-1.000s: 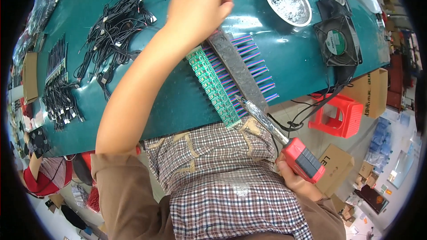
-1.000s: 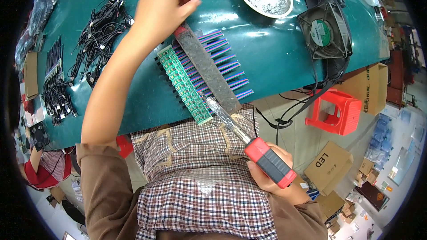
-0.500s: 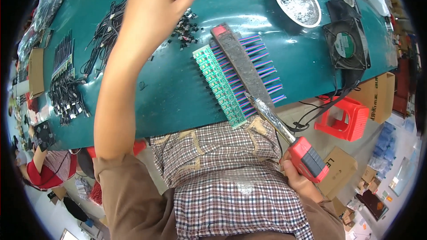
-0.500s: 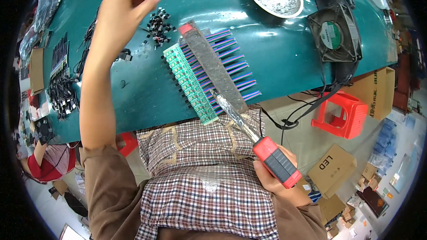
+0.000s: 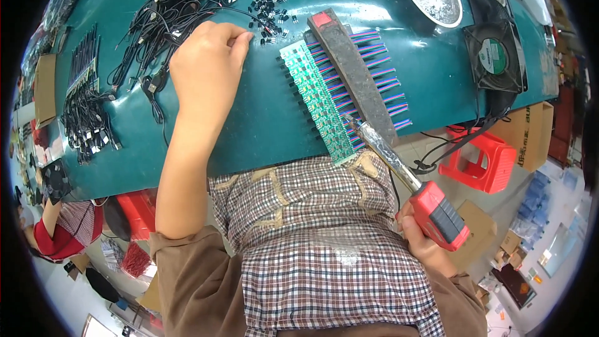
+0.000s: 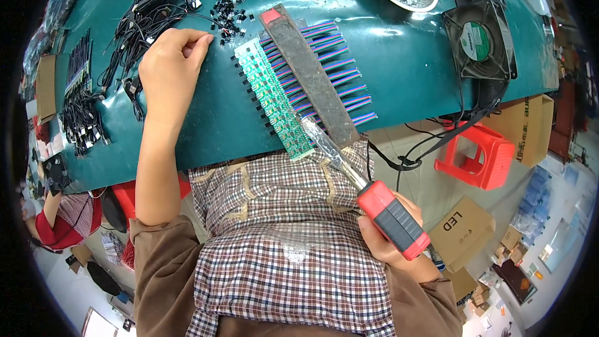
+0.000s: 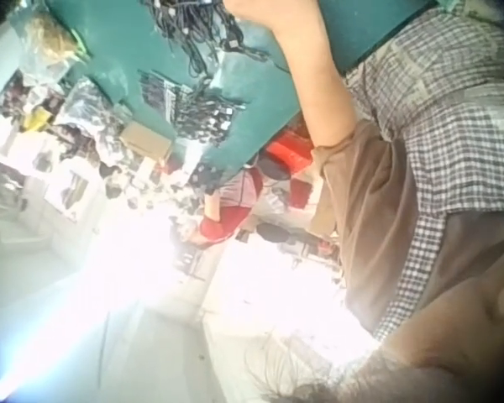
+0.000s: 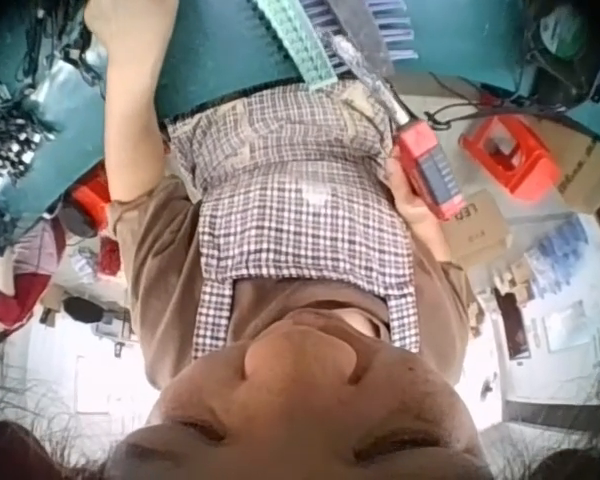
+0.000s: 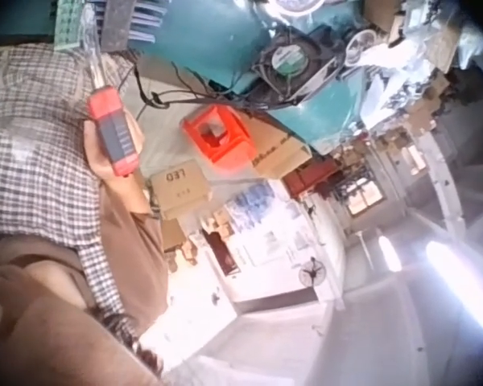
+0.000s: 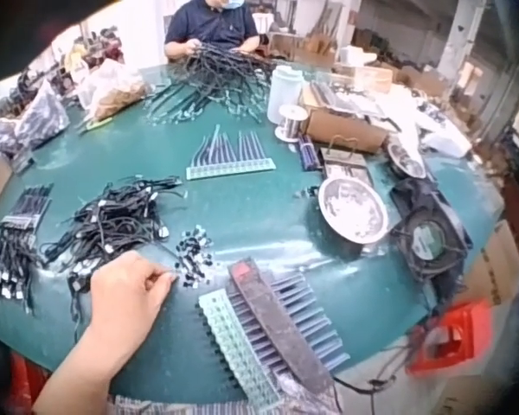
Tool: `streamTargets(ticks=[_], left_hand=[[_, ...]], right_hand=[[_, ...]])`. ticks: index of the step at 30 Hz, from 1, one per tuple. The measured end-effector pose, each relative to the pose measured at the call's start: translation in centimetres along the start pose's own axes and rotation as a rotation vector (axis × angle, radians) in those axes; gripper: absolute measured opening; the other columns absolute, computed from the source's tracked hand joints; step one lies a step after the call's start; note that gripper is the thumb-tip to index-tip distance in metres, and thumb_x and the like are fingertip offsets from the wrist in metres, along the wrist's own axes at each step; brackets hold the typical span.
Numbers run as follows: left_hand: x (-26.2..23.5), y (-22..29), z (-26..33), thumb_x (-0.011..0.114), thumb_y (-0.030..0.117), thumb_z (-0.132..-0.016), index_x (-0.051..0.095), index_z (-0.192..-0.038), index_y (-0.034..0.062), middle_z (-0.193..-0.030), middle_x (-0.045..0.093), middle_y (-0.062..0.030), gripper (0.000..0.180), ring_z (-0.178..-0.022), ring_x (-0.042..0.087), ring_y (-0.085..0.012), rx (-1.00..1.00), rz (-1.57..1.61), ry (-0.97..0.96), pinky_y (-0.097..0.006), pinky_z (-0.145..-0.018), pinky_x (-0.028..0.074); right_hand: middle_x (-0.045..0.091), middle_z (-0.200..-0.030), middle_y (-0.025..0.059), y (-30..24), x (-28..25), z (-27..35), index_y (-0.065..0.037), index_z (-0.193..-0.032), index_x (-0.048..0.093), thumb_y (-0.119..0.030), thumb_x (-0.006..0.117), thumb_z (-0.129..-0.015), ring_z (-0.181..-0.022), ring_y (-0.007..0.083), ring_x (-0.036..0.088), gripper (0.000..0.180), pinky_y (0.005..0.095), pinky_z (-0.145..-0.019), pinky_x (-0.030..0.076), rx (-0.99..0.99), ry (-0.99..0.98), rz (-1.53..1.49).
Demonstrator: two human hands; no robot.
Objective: The person solders electronic components onto a green circuit board using a handheld soldering iron.
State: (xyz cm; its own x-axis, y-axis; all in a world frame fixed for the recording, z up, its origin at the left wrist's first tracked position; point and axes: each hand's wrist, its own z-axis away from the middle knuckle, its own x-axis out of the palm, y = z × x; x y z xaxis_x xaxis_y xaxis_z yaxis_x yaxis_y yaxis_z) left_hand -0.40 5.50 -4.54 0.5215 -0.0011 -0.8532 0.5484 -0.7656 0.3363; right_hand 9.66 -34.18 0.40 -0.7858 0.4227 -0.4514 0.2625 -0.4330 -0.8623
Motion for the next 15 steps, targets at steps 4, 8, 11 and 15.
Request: streamTargets(ticks=[4, 8, 11, 15], left_hand=[[-0.9, 0.3, 0.5, 0.079, 0.019, -0.082, 0.074, -0.084, 0.0078, -0.076, 0.069, -0.0044, 0.013, -0.066, 0.069, -0.0206, -0.059, 0.037, -0.023, -0.034, -0.061, 0.053], [-2.5, 1.2, 1.9, 0.077, 0.015, -0.085, 0.074, -0.088, 0.0049, -0.081, 0.074, -0.0061, 0.011, -0.070, 0.073, -0.0157, -0.273, 0.260, -0.114, -0.028, -0.066, 0.056], [-2.8, 1.5, 3.6, 0.076, 0.007, -0.086, 0.073, -0.092, 0.0007, -0.084, 0.076, -0.0058, 0.009, -0.074, 0.074, -0.0117, -0.374, 0.491, -0.175, -0.023, -0.069, 0.057], [-3.0, 2.6, 5.9, 0.073, -0.001, -0.087, 0.072, -0.094, -0.0048, -0.086, 0.074, -0.0053, 0.009, -0.078, 0.071, -0.0102, -0.518, 0.804, -0.212, -0.023, -0.070, 0.058]], right_hand=[[0.065, -0.083, 0.0133, -0.1, 0.0, 0.0, 0.000, -0.092, 0.065, -0.006, 0.075, -0.077, -0.067, 0.0317, 0.063, 0.019, 0.0373, -0.059, 0.050, 0.001, 0.019, 0.013], [0.065, -0.083, 0.0129, -0.5, -0.1, 0.1, 0.000, -0.093, 0.065, -0.008, 0.075, -0.079, -0.066, 0.0313, 0.062, 0.019, 0.0372, -0.059, 0.050, 0.058, 0.008, -0.015], [0.064, -0.083, 0.0129, -0.6, -0.3, -0.2, 0.000, -0.093, 0.065, -0.008, 0.075, -0.079, -0.066, 0.0311, 0.062, 0.019, 0.0370, -0.059, 0.050, 0.042, -0.007, -0.025], [0.064, -0.083, 0.0131, -0.7, -0.4, -0.4, 0.000, -0.093, 0.065, -0.008, 0.075, -0.079, -0.067, 0.0310, 0.062, 0.019, 0.0369, -0.059, 0.050, 0.029, -0.022, -0.010]])
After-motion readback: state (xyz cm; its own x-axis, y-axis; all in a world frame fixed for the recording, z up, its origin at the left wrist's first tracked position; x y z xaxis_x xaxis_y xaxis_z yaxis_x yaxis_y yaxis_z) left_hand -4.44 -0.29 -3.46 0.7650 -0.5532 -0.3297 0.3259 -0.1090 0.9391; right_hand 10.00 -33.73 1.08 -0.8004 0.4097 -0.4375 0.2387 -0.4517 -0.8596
